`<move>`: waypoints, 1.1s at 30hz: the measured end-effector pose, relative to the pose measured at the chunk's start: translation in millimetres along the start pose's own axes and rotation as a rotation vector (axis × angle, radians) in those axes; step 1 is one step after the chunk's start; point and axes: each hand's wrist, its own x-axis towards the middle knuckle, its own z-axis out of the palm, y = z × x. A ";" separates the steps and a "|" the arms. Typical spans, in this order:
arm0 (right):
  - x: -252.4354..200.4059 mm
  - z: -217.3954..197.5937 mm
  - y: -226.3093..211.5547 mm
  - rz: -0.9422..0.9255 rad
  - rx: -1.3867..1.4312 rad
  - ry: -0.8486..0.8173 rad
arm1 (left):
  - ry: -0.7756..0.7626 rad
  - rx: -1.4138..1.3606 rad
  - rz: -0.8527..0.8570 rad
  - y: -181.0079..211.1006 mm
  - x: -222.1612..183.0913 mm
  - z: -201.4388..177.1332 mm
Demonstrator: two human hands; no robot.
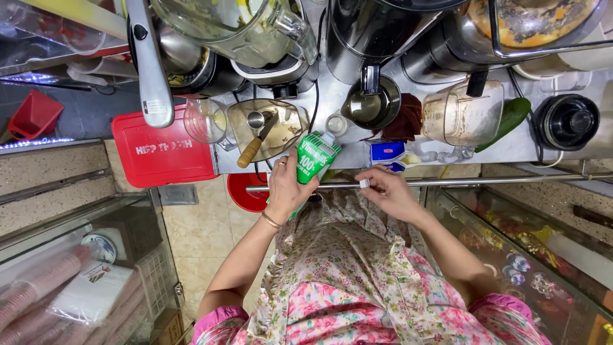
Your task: Adding milk, avocado, and syrup into a blender and preparing a drink.
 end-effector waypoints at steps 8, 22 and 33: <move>-5.6 -3.2 9.6 0.127 0.055 -0.017 | -0.025 0.046 -0.024 5.3 9.4 5.1; -1.8 -7.8 3.2 0.103 0.054 -0.018 | -0.030 0.052 -0.028 6.9 8.3 6.8; -0.3 -9.5 -5.0 -0.014 0.015 0.038 | -0.010 0.032 -0.003 6.0 6.3 5.7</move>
